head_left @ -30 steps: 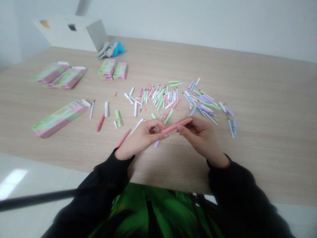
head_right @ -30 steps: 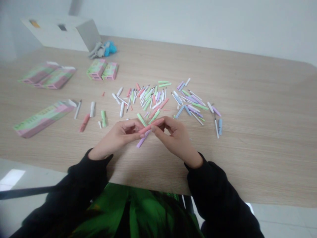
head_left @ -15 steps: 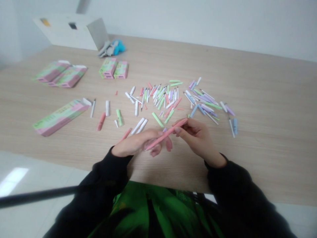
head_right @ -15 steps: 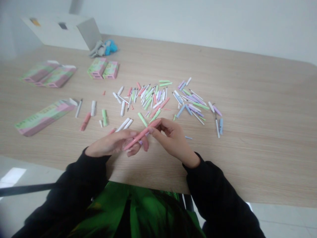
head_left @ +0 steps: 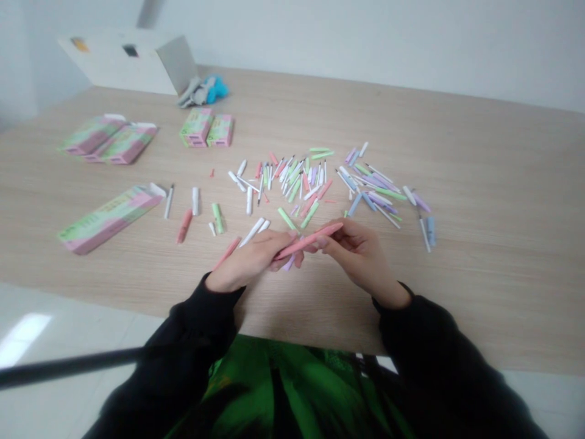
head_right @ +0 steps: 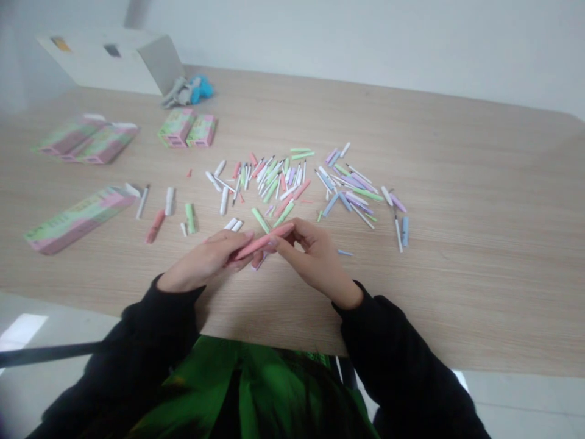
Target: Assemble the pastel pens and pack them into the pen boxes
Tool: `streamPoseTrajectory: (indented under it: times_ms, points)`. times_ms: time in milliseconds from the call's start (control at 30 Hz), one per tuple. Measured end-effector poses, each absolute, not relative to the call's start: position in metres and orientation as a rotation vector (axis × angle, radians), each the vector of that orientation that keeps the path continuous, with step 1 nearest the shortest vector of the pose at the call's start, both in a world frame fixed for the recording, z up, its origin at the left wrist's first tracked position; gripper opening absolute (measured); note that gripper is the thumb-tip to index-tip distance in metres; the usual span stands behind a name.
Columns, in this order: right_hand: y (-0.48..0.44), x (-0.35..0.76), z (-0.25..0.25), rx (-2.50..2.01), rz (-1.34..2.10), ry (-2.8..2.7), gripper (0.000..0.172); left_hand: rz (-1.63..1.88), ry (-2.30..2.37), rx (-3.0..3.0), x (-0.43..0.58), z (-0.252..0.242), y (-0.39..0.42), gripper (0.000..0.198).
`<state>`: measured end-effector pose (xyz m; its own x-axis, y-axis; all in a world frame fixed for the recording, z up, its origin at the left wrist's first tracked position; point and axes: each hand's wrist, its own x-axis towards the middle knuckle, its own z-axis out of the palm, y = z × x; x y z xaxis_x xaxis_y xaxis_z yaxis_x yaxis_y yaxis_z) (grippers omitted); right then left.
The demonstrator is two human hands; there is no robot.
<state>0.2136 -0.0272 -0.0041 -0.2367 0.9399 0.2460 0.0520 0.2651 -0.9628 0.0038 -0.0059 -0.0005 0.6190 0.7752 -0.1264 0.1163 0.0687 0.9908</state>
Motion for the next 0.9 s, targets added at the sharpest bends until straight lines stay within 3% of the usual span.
streamPoseTrajectory:
  times_ms: [167, 333, 533, 733, 900]
  points:
    - [-0.026, 0.212, -0.007, -0.971, 1.058, -1.548, 0.017, 0.775, 0.827, 1.343, 0.007, -0.002, -0.006, 0.030]
    - [-0.026, 0.211, -0.007, -0.963, 1.134, -1.507, 0.025, 0.507, 0.721, 1.274, 0.008, -0.002, -0.010, 0.056]
    - [-0.025, 0.211, -0.013, -0.967, 1.093, -1.553, 0.020, 0.656, 0.768, 1.370, 0.005, -0.003, -0.007, 0.033]
    - [-0.025, 0.212, -0.014, -0.962, 1.119, -1.538, 0.016, 0.568, 0.696, 1.321, 0.003, -0.006, -0.009, 0.045]
    - [-0.023, 0.210, -0.009, -1.000, 1.081, -1.486, 0.018, 0.705, 0.821, 1.440, 0.009, -0.006, -0.013, 0.034]
